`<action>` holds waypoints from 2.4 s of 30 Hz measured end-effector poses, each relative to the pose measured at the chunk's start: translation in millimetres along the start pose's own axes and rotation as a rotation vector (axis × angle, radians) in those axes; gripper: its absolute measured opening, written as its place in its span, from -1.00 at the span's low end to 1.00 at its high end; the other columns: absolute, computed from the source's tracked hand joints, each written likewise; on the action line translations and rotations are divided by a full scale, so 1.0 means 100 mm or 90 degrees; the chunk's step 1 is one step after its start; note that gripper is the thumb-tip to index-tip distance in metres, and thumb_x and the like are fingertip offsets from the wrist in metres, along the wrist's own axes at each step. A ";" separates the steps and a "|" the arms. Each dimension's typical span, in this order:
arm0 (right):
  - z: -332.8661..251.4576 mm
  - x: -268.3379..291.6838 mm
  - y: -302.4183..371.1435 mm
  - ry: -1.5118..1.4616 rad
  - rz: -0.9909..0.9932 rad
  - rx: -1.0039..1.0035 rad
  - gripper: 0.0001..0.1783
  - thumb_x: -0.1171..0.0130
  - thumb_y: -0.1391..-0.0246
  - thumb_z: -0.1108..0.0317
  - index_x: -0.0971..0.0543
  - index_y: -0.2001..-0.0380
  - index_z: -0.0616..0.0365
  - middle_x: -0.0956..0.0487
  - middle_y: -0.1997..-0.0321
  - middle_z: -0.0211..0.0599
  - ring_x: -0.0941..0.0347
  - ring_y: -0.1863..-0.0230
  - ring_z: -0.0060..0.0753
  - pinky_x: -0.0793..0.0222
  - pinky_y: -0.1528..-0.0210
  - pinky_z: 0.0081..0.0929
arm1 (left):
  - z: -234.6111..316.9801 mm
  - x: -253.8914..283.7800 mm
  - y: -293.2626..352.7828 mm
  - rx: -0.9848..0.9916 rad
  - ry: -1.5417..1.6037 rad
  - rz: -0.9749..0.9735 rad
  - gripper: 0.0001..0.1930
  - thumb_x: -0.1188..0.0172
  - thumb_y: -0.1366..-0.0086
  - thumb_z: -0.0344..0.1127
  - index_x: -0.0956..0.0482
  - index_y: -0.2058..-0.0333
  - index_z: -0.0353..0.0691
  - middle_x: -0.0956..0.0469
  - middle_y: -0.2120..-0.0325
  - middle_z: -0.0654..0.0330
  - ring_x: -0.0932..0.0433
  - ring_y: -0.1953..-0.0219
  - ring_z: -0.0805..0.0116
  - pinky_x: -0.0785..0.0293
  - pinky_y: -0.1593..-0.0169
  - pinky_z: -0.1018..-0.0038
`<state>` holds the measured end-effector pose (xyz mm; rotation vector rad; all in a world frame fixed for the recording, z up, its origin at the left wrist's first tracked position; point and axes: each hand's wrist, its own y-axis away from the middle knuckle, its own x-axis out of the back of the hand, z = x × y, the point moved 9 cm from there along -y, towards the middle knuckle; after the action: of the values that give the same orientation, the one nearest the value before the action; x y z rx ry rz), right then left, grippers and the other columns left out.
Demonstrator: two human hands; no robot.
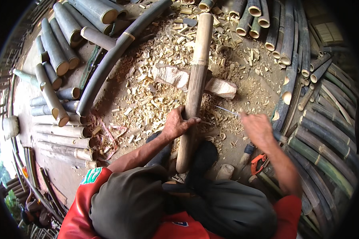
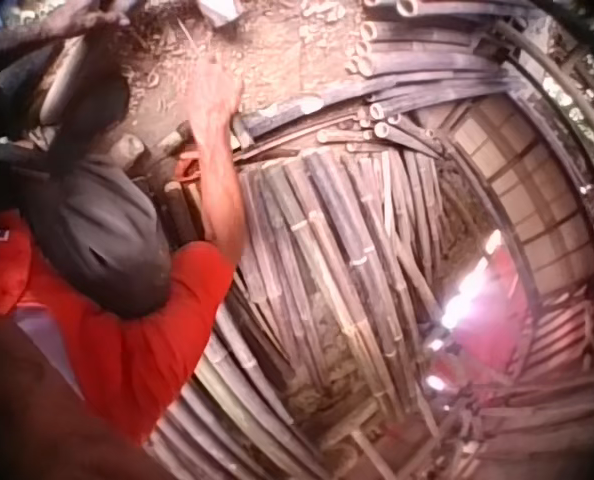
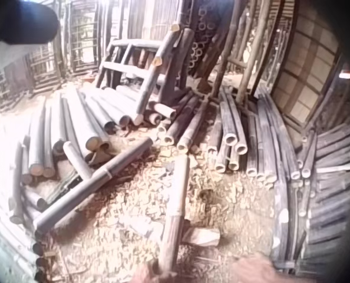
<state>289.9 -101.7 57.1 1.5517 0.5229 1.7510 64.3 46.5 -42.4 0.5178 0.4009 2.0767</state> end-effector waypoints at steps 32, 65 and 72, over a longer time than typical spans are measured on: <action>2.94 -4.03 1.45 -0.475 0.189 -0.735 0.05 -0.37 -0.03 0.26 -0.10 -0.51 0.36 -0.29 -0.48 0.29 -0.19 -0.51 0.23 -0.09 -0.56 -0.07 | -0.84 3.10 -0.31 -0.063 -0.499 0.488 -0.39 -0.34 -0.23 -0.32 -0.49 -0.27 -0.28 -0.62 -0.07 -0.17 -0.61 -0.10 -0.14 -0.54 -0.14 0.12; -0.54 0.05 0.23 -1.232 0.478 0.189 -0.04 -0.33 -0.23 -0.07 -0.21 -0.47 0.30 -0.51 -0.30 0.04 -0.46 -0.29 -0.17 -0.45 -0.25 -0.14 | 0.99 0.05 0.31 -0.171 0.340 -0.157 -0.59 -0.32 -0.24 -0.33 -0.57 -0.07 -0.22 -0.47 0.16 0.24 -0.46 0.11 0.41 -0.46 0.03 0.37; -0.80 -0.85 0.21 -1.707 0.355 -0.179 -0.67 -0.17 -0.43 0.21 -0.52 -0.15 0.06 -0.40 0.49 -0.46 -0.41 0.54 -0.47 -0.52 0.41 -0.29 | 0.09 0.78 0.20 0.019 0.339 0.153 -0.59 -0.30 -0.36 -0.26 -0.49 -0.11 -0.27 -0.54 0.03 0.10 -0.51 -0.05 0.29 -0.53 -0.08 0.31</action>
<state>207.5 -165.4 -0.1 2.1666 -1.3950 -0.9906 16.9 103.8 -9.1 0.0155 0.7044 2.4361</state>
